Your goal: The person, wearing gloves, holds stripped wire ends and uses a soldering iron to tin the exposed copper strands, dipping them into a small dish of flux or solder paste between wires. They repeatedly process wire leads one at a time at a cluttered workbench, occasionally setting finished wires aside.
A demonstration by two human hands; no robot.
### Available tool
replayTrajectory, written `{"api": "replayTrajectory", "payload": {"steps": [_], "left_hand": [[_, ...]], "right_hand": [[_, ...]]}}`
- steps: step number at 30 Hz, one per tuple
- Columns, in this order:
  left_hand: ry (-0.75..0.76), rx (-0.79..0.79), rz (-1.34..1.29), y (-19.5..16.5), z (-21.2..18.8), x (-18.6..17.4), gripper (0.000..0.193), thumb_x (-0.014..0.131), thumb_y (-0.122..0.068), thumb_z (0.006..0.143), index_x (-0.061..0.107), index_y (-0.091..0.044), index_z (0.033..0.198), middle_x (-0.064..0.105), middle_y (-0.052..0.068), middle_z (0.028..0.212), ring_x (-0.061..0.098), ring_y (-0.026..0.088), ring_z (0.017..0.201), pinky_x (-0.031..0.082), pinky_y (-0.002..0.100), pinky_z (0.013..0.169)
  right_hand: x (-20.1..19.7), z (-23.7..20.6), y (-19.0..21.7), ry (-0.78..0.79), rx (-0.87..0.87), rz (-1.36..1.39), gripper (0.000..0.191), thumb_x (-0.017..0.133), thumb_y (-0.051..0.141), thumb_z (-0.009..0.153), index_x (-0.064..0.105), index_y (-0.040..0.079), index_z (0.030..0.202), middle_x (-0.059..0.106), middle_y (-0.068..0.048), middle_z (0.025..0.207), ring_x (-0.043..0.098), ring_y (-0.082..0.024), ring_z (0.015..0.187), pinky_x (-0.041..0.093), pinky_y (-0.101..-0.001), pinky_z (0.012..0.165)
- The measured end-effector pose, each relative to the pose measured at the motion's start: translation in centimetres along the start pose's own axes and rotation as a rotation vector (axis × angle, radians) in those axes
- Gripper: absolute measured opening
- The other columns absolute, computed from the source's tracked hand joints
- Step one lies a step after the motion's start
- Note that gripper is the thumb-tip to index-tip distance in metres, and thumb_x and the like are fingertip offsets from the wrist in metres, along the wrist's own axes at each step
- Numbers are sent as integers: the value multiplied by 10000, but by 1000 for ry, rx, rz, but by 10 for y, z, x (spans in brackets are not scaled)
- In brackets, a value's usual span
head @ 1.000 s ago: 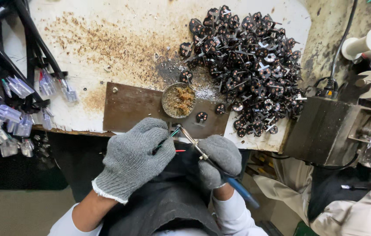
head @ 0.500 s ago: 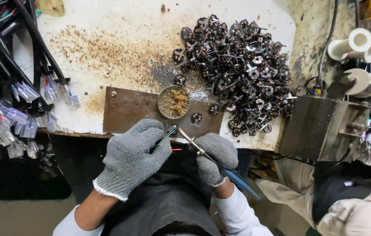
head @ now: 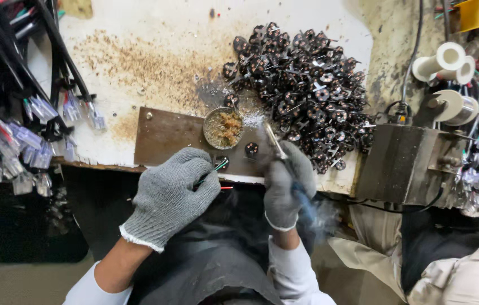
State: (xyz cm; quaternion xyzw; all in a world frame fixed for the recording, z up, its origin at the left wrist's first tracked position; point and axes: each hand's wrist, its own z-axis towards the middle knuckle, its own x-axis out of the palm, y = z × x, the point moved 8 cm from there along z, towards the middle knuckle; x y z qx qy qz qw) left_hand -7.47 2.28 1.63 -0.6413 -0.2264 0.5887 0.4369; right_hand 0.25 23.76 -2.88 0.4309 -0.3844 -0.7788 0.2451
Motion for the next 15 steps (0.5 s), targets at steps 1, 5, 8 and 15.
{"api": "replayTrajectory", "payload": {"steps": [1,5,8,15], "left_hand": [[6,8,9,-2,1,0,98,722,-164,838,693,-74,867,710,74,950,712,287,746,567,359,647],[9,-22,19,1,2,-1,100,737,-177,818,696,-88,835,719,68,944,709,286,723,559,369,618],[-25,32,15,1,1,-4,95,734,-171,827,686,-89,829,715,67,946,709,287,729,552,374,615],[20,0,66,4,-2,1,93,726,-157,818,671,-83,803,700,71,911,689,303,683,534,402,578]], "right_hand": [[-1,-3,-2,-41,35,300,344,658,151,1094,584,52,1415,745,-202,1136,708,-205,918,562,-281,822],[0,-10,2,-40,89,530,335,612,136,1105,540,69,1425,788,-124,1149,733,-95,780,597,-215,707],[0,3,15,-11,-24,110,305,614,59,1062,578,2,1360,723,-154,1230,676,-120,809,568,-249,741],[-2,26,59,-69,-275,-244,307,695,-12,1007,622,3,1305,712,-117,1181,719,-231,1057,583,-331,942]]}}
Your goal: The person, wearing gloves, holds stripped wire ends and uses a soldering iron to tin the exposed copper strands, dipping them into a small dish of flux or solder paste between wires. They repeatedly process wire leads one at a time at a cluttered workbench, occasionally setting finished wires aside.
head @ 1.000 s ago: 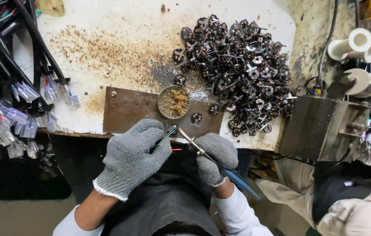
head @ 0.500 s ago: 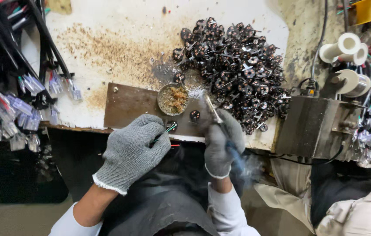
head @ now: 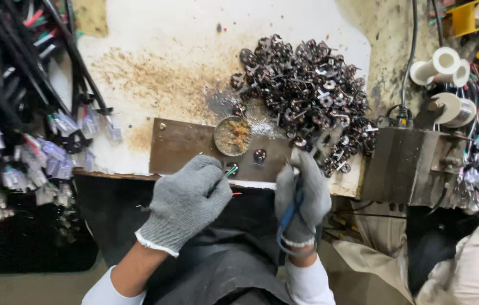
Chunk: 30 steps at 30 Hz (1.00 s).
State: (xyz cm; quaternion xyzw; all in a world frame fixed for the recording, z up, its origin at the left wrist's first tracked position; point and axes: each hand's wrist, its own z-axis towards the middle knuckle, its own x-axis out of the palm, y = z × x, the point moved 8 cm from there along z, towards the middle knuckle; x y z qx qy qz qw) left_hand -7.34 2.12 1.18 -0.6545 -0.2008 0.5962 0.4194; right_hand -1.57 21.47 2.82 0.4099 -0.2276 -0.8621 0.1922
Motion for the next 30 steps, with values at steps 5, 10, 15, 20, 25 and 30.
{"api": "replayTrajectory", "payload": {"steps": [5,10,15,20,25,30], "left_hand": [[-65,41,-18,-2,1,-9,136,739,-163,820,642,-78,775,701,67,919,692,297,694,535,395,575],[1,84,-57,-11,3,-6,119,727,-154,847,642,-71,837,675,85,914,688,303,737,547,388,625],[-38,59,-29,-8,2,-8,139,736,-162,829,628,-75,824,663,98,888,689,311,761,547,397,637],[7,32,-116,0,-17,0,312,774,-197,847,636,-39,1078,614,166,1052,685,355,849,559,408,676],[134,129,-71,-17,-32,8,238,771,-179,872,688,-89,1076,616,160,1110,701,350,846,578,392,672],[265,69,-100,-35,-34,16,171,785,-134,852,704,-75,990,676,128,1054,709,321,763,560,387,615]], "right_hand": [[4,9,7,1,216,409,473,712,-27,1000,558,51,1440,725,-115,1147,719,-198,1020,595,-328,909],[8,5,12,-10,261,767,544,641,-31,1010,444,78,1506,603,-191,1417,695,-256,1217,647,-361,945],[15,-13,7,86,348,799,379,532,-37,1075,505,66,1439,681,-232,1399,774,-268,1084,675,-345,798],[23,-33,25,426,146,442,405,708,-15,875,630,37,1268,699,-170,1149,731,-236,952,599,-343,815],[14,-33,24,467,77,464,178,763,14,906,711,66,1068,760,-89,916,749,-205,797,581,-294,741],[-9,-34,0,369,363,640,140,719,13,986,682,30,1120,787,-93,955,779,-165,858,647,-322,795]]}}
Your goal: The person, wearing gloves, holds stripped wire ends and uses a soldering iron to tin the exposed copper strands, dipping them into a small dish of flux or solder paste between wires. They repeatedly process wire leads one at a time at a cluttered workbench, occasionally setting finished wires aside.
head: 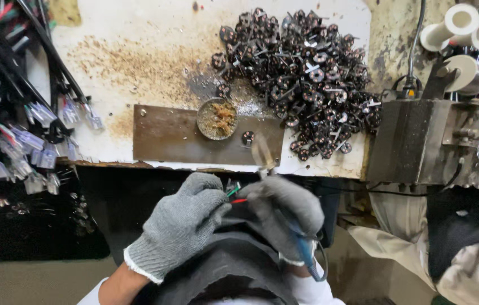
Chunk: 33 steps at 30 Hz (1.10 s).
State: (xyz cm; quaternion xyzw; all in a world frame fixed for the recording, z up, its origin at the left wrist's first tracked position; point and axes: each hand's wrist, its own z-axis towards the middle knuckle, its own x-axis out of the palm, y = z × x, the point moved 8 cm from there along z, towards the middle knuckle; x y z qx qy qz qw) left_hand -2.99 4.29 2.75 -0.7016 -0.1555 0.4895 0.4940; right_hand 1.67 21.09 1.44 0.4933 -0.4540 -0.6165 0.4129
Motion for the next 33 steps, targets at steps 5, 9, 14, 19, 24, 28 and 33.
{"api": "replayTrajectory", "payload": {"steps": [5,9,14,19,24,28,33], "left_hand": [[-134,19,-205,-6,5,-6,148,757,-120,874,707,-42,989,695,120,1032,738,259,835,592,321,688],[-58,-102,-417,7,4,8,116,741,-97,879,719,-10,952,700,112,988,713,219,827,566,308,704],[85,-219,-493,23,6,22,104,733,-87,862,702,9,838,686,111,890,677,223,793,558,315,732],[11,-150,-443,22,8,12,121,732,-124,861,700,-11,885,698,112,926,705,235,825,571,324,732],[-79,42,-49,6,6,1,163,783,-179,869,736,-71,982,711,123,989,718,286,755,563,351,635],[-155,74,-121,5,11,-5,119,750,-130,894,687,-56,963,684,118,1002,711,297,779,571,351,667],[-182,-34,-231,13,24,-8,90,708,-77,903,671,-30,970,675,124,981,711,277,783,576,325,687]], "right_hand": [[-7,-14,-34,-206,199,452,420,786,115,852,579,124,1217,753,-97,1087,736,-158,943,599,-312,811],[2,-16,-29,29,-29,-296,317,880,142,766,734,102,1045,767,-38,1008,709,-186,979,536,-331,948],[3,-17,-45,97,52,-62,353,887,122,763,718,84,1071,787,-14,1006,748,-167,934,544,-343,957],[9,-13,-44,70,-38,74,421,860,45,826,644,92,1185,771,-44,993,758,-178,957,570,-342,953],[12,-19,-56,-7,93,178,612,792,-40,870,499,23,1404,738,-144,1033,751,-224,935,613,-359,866],[16,-14,-48,-164,-16,119,579,725,-18,978,419,50,1465,725,-106,1022,725,-194,929,601,-350,888],[18,5,-39,-374,-168,-27,549,650,8,1086,348,76,1539,720,-128,1040,717,-186,922,565,-324,854]]}}
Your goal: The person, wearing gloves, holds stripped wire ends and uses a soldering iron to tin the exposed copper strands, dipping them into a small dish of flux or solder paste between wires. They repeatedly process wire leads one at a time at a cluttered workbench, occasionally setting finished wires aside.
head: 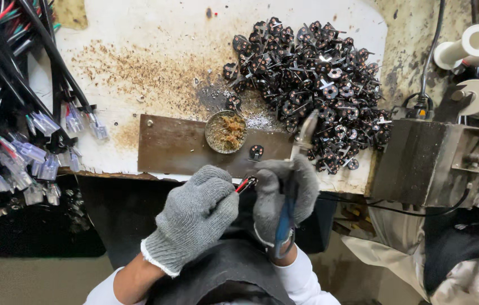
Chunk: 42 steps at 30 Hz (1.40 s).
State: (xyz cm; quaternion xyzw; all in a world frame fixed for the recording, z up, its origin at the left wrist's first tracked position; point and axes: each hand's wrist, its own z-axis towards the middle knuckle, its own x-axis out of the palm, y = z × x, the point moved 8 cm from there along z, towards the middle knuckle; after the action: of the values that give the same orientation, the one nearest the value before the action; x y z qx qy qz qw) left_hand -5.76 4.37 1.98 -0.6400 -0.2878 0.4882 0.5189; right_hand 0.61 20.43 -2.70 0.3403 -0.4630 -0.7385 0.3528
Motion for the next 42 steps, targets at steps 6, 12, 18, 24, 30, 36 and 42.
{"api": "replayTrajectory", "payload": {"steps": [6,12,18,24,30,36,42], "left_hand": [[-99,-242,203,22,30,-22,51,706,-94,876,685,-47,871,667,102,839,675,237,633,539,337,600],[185,-213,380,10,44,-13,189,761,-217,855,683,-58,787,641,113,772,657,281,685,508,392,613],[27,-337,134,20,12,-21,108,743,-129,839,702,-38,884,703,73,851,721,201,715,569,317,642],[-84,-100,-1,22,-2,-18,107,689,-81,915,671,-4,987,705,133,1099,724,219,960,578,334,805],[-6,-580,110,61,-8,-16,140,682,-200,959,694,-66,998,713,116,808,716,231,669,574,352,660],[-60,-45,236,20,3,-14,132,715,-155,871,668,-47,930,659,123,930,691,324,785,563,388,669],[-37,-85,300,23,5,-10,97,707,-159,857,681,-67,841,637,119,860,676,318,716,538,403,603]], "right_hand": [[6,10,-3,102,-135,-352,278,709,-21,958,622,106,1189,755,-142,967,745,-232,832,572,-347,795],[-4,3,-13,104,-90,-229,185,757,37,979,634,43,1117,768,-92,1035,774,-228,933,606,-334,881],[18,-9,9,194,-304,-284,487,930,305,821,580,102,1092,736,-77,1052,738,-272,920,547,-363,818],[33,-1,7,275,-71,-402,321,891,147,786,705,126,1047,774,-75,985,759,-264,865,543,-363,782],[23,9,35,88,-200,-233,314,774,54,877,564,12,1106,729,-135,1079,714,-306,959,565,-405,851],[29,0,22,209,-84,-369,181,791,31,880,687,60,1025,766,-92,1024,722,-254,919,541,-384,888],[27,-5,19,189,-152,-364,243,800,35,908,624,74,1069,764,-83,1047,737,-266,931,538,-387,912]]}}
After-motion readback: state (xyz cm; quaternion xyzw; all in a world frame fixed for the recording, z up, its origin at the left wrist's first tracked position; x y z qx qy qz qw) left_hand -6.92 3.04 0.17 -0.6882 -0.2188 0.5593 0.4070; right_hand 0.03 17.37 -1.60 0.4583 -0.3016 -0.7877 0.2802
